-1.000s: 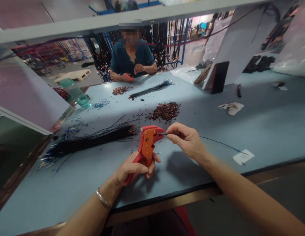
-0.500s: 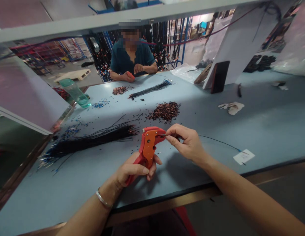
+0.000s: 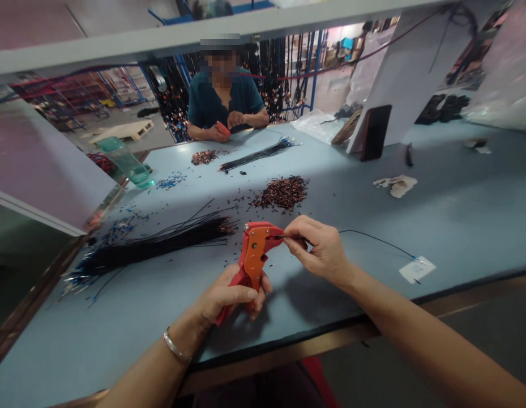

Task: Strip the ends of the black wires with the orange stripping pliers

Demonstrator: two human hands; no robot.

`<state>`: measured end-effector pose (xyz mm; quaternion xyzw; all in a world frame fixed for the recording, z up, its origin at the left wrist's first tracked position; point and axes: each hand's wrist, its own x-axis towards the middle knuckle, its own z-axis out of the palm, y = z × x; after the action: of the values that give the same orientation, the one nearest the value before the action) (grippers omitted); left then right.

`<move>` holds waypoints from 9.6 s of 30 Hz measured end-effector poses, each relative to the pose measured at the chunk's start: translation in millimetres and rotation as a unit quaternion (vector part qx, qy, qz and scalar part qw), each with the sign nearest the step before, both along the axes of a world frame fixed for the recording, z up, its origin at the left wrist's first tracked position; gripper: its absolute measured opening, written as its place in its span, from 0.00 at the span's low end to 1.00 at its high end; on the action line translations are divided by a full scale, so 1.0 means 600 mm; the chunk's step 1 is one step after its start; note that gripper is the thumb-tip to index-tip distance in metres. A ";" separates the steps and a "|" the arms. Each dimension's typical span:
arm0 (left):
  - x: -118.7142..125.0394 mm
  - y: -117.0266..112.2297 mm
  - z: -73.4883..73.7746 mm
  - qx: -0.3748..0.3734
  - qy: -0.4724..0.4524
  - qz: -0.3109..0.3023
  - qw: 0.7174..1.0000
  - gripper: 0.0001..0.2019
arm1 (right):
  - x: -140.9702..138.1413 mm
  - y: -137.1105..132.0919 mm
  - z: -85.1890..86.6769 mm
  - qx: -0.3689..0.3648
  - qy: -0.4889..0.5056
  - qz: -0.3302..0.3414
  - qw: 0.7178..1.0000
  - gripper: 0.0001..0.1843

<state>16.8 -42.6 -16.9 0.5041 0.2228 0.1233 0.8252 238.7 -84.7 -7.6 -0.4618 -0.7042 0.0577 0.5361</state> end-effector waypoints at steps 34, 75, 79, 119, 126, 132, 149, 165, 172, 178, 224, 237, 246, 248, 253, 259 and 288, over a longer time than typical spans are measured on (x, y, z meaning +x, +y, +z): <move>0.001 -0.005 0.003 -0.033 -0.003 -0.001 0.999 0.15 | -0.010 -0.011 -0.002 -0.028 -0.007 -0.040 0.999 0.04; -0.006 0.007 0.005 -0.022 -0.038 -0.018 0.999 0.27 | 0.000 -0.012 0.011 0.030 -0.076 -0.080 0.994 0.07; -0.004 0.002 0.002 -0.016 -0.026 0.005 1.000 0.27 | 0.001 -0.009 0.007 0.040 -0.090 -0.071 0.993 0.07; 0.016 -0.019 0.003 0.104 0.024 0.049 0.993 0.17 | -0.005 -0.016 0.004 0.057 -0.121 -0.090 0.987 0.08; 0.014 -0.018 -0.006 0.083 0.032 0.071 0.994 0.21 | -0.008 -0.015 -0.002 0.052 -0.104 -0.085 0.990 0.07; 0.015 -0.012 -0.006 0.070 0.000 0.066 0.995 0.19 | -0.009 -0.009 -0.005 0.028 -0.086 -0.086 0.992 0.06; 0.009 0.008 0.011 0.155 -0.029 0.228 0.961 0.17 | -0.001 -0.001 -0.013 -0.053 -0.069 -0.084 0.993 0.07; 0.015 0.002 -0.014 0.765 0.151 0.155 0.607 0.18 | -0.012 0.004 -0.013 -0.333 0.267 0.140 0.893 0.02; 0.014 0.003 -0.010 0.784 0.155 0.176 0.574 0.18 | -0.018 0.001 -0.013 -0.366 0.280 0.187 0.868 0.05; 0.015 0.002 -0.011 0.794 0.153 0.176 0.562 0.18 | -0.016 0.000 -0.012 -0.370 0.267 0.193 0.869 0.05; 0.015 0.003 -0.019 0.785 0.150 0.162 0.579 0.08 | -0.019 0.003 -0.023 -0.388 0.272 0.217 0.853 0.07; 0.013 -0.002 -0.023 0.790 0.172 0.169 0.564 0.01 | -0.029 0.007 -0.026 -0.417 0.336 0.240 0.810 0.02; 0.011 0.002 -0.020 0.725 0.184 0.225 0.624 0.03 | -0.016 0.013 -0.022 -0.400 0.268 0.217 0.849 0.07; 0.008 0.005 -0.012 0.680 0.199 0.257 0.657 0.05 | -0.010 0.014 -0.021 -0.404 0.237 0.200 0.860 0.08; 0.002 0.005 0.006 0.548 0.168 0.273 0.773 0.08 | -0.003 0.014 -0.020 -0.380 0.173 0.177 0.891 0.07; 0.001 0.003 -0.002 0.324 0.068 0.234 0.914 0.12 | 0.001 0.015 -0.016 -0.354 0.089 0.142 0.920 0.08; 0.013 0.003 0.007 -0.063 -0.046 0.154 0.985 0.15 | 0.030 0.012 -0.009 -0.255 0.011 0.052 0.966 0.11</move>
<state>24.6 -40.7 -12.9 0.4040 0.2671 0.2579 0.8360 256.4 -77.6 -12.9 -0.5455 -0.6833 0.2676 0.4048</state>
